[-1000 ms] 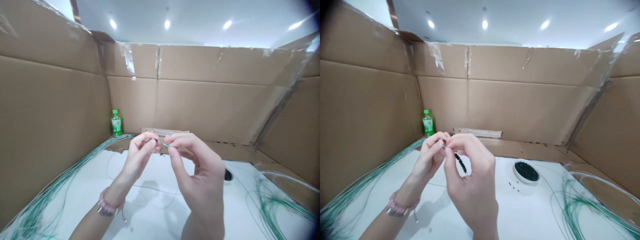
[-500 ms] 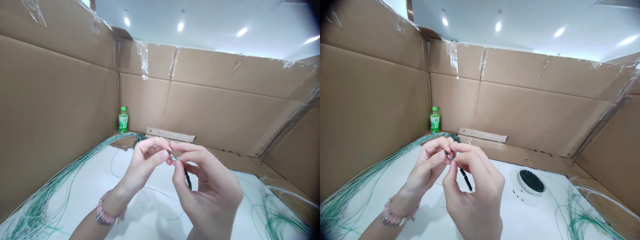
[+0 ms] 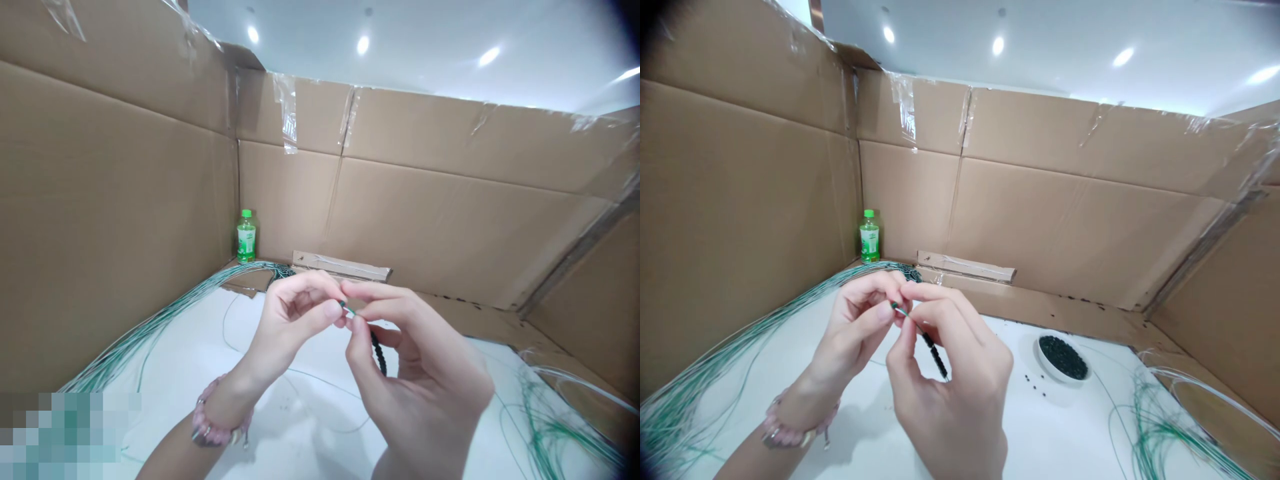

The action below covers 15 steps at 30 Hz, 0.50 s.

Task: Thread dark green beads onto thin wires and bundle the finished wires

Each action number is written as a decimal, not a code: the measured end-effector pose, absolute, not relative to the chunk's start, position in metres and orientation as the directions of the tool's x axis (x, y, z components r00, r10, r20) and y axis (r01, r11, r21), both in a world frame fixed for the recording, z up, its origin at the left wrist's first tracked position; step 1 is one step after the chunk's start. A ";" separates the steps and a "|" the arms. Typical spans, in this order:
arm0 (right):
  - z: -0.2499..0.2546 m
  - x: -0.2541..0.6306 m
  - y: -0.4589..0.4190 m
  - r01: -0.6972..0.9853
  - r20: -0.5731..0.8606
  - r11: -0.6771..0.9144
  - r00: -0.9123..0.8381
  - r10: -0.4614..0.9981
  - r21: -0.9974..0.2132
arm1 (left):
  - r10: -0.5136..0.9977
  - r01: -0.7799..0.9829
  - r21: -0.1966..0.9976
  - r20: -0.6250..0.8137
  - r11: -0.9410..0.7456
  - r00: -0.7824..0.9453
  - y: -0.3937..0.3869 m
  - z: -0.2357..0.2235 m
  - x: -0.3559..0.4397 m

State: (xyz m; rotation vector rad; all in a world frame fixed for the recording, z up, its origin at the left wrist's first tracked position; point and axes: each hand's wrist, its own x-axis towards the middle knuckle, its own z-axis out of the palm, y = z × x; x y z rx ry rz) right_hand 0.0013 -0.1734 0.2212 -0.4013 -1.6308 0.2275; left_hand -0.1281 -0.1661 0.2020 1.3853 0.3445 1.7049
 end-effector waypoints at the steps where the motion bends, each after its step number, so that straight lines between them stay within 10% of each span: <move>1: 0.221 0.002 -0.173 0.121 0.920 0.918 -0.061 0.387 -0.378 | 0.764 -0.452 0.686 0.645 -0.570 0.018 -0.166 0.202 -0.128; 15: 0.222 0.002 -0.172 0.141 0.939 0.935 -0.067 0.336 -0.325 | 0.739 -0.399 0.666 0.672 -0.630 -0.045 -0.168 0.206 -0.126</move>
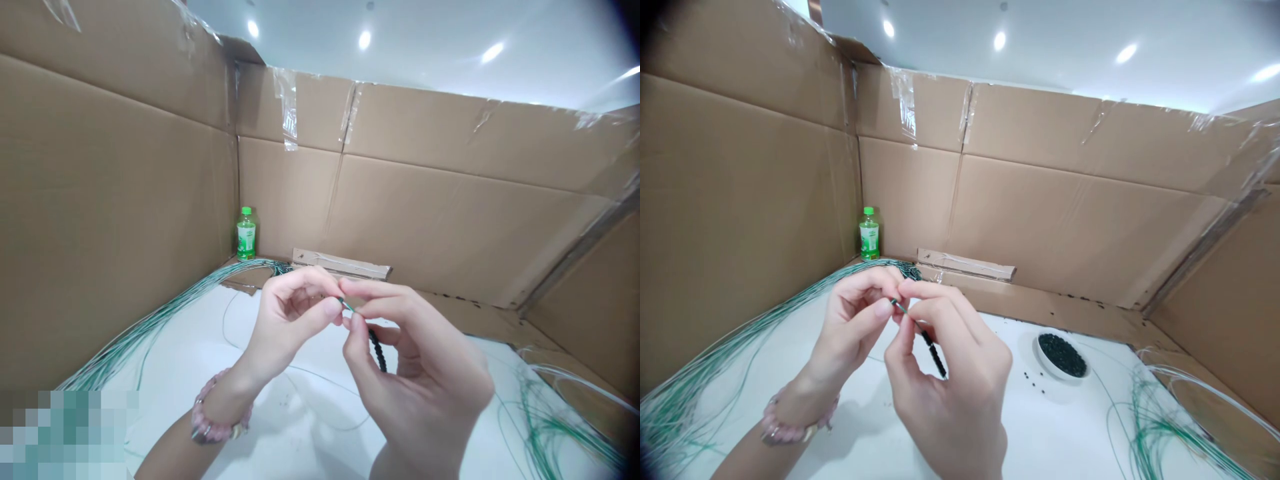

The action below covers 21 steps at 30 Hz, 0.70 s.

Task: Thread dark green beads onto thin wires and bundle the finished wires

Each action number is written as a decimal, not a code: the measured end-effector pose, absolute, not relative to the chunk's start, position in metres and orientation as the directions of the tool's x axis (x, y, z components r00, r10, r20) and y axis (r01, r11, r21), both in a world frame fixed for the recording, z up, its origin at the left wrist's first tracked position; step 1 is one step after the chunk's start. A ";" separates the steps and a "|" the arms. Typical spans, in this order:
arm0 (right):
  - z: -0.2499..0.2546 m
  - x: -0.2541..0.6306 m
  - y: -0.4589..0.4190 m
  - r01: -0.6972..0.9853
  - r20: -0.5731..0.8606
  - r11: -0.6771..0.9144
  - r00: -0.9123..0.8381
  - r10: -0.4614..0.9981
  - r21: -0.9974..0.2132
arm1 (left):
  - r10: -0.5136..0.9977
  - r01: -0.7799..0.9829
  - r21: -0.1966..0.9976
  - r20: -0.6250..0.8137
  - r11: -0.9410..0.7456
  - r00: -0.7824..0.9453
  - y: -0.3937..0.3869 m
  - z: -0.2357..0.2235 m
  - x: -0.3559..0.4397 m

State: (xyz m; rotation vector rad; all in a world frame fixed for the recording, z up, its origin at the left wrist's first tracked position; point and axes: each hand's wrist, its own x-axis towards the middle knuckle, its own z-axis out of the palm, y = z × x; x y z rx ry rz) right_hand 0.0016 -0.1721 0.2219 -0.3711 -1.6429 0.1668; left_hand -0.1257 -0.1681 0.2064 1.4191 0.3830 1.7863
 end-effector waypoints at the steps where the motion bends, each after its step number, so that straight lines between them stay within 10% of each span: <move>1: 0.222 0.002 -0.172 0.137 0.939 0.936 -0.071 0.337 -0.325 | 0.737 -0.391 0.665 0.674 -0.636 -0.052 -0.168 0.207 -0.125; 21: 0.224 0.000 -0.175 0.106 0.931 0.926 -0.017 0.365 -0.361 | 0.722 -0.398 0.644 0.689 -0.653 -0.069 -0.172 0.209 -0.123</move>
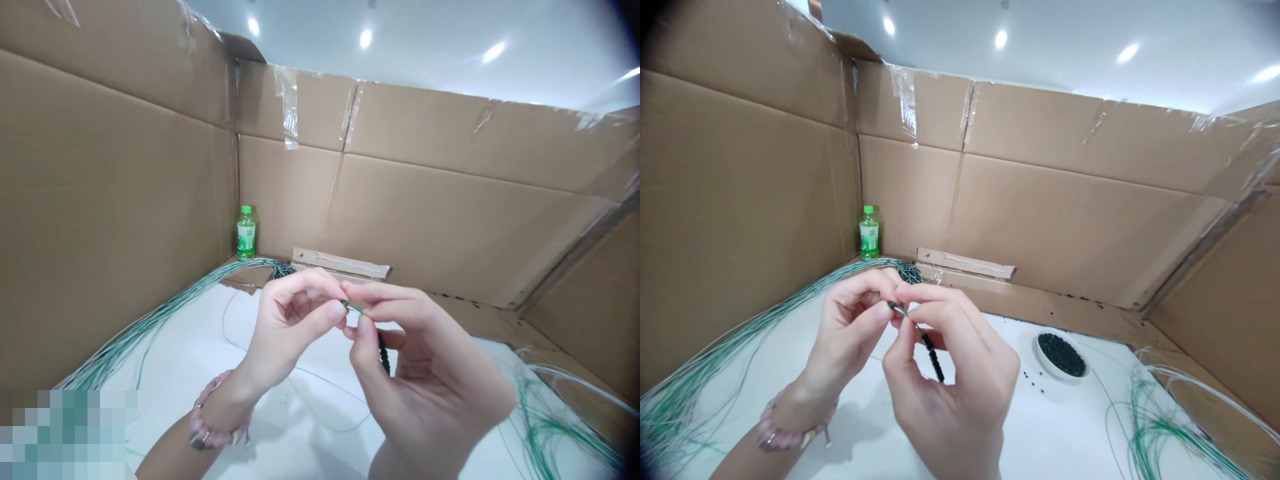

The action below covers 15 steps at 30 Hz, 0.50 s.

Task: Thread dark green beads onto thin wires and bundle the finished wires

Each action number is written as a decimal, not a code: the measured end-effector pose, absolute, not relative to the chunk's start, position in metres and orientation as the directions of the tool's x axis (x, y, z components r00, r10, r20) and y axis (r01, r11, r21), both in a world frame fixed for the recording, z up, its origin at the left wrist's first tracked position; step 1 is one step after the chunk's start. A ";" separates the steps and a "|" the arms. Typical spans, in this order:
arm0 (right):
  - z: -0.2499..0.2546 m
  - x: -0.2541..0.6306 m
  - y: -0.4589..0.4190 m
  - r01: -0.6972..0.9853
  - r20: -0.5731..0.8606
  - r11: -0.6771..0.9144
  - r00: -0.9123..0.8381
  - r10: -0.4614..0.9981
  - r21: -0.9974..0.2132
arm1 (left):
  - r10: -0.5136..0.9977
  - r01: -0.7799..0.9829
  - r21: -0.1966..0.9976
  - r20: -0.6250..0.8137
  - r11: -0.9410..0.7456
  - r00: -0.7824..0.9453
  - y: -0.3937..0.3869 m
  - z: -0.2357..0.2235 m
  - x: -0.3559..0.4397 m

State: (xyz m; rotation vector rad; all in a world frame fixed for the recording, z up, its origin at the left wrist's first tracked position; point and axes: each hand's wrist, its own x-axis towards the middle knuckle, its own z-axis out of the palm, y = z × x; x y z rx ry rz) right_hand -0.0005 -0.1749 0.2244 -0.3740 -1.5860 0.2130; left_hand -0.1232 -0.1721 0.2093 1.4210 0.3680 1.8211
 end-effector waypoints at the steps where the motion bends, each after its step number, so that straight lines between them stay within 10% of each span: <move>1: 0.225 -0.001 -0.175 0.106 0.930 0.926 -0.016 0.367 -0.363 | 0.722 -0.404 0.643 0.688 -0.650 -0.067 -0.172 0.209 -0.123; 15: 0.222 0.000 -0.173 0.133 0.950 0.943 -0.026 0.312 -0.306 | 0.721 -0.396 0.649 0.691 -0.650 -0.051 -0.171 0.207 -0.123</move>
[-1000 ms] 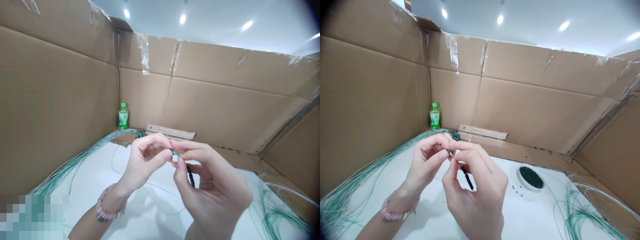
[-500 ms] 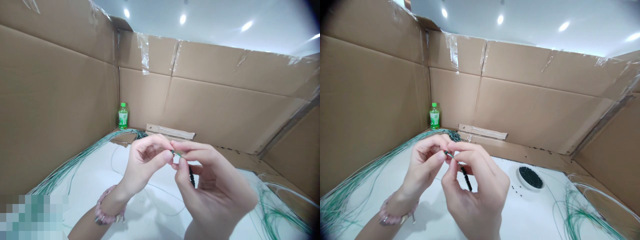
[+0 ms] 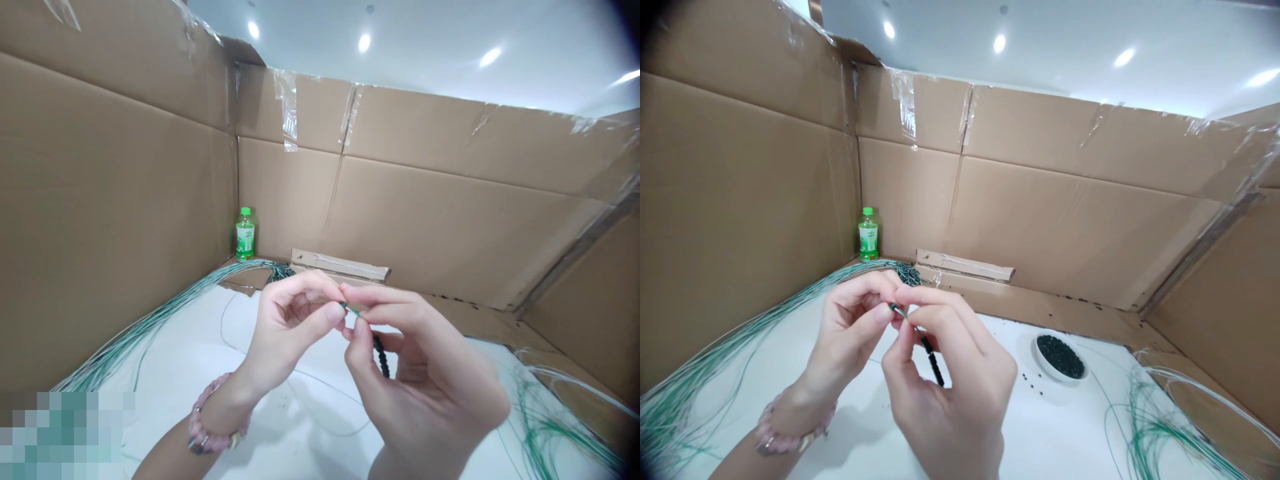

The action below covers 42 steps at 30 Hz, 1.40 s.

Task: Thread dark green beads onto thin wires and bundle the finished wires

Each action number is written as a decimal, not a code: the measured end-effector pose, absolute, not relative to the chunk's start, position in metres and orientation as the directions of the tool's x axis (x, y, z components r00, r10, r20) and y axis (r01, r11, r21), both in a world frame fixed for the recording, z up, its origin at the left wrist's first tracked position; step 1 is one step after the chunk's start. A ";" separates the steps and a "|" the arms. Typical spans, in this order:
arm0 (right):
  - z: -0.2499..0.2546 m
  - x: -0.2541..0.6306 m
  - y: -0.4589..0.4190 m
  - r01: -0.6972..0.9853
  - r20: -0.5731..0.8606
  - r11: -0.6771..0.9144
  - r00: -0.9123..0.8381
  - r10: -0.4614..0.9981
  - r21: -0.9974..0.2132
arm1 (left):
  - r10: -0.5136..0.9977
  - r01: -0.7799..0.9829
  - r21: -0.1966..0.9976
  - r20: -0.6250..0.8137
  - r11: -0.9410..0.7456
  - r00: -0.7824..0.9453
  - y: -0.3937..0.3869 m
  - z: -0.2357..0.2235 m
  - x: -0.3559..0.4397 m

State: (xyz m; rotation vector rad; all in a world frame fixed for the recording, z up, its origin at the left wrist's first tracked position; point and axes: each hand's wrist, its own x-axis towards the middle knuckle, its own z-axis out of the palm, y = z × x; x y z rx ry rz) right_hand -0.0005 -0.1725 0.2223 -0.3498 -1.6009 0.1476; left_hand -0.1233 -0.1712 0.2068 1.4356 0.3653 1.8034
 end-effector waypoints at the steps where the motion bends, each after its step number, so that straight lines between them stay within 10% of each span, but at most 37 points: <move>1: 0.222 0.000 -0.172 0.142 0.953 0.945 -0.027 0.301 -0.295 | 0.719 -0.394 0.648 0.693 -0.652 -0.051 -0.171 0.207 -0.123; 42: 0.219 -0.001 -0.171 0.117 0.932 0.926 -0.002 0.363 -0.360 | 0.706 -0.247 0.668 0.699 -0.702 -0.113 -0.175 0.210 -0.127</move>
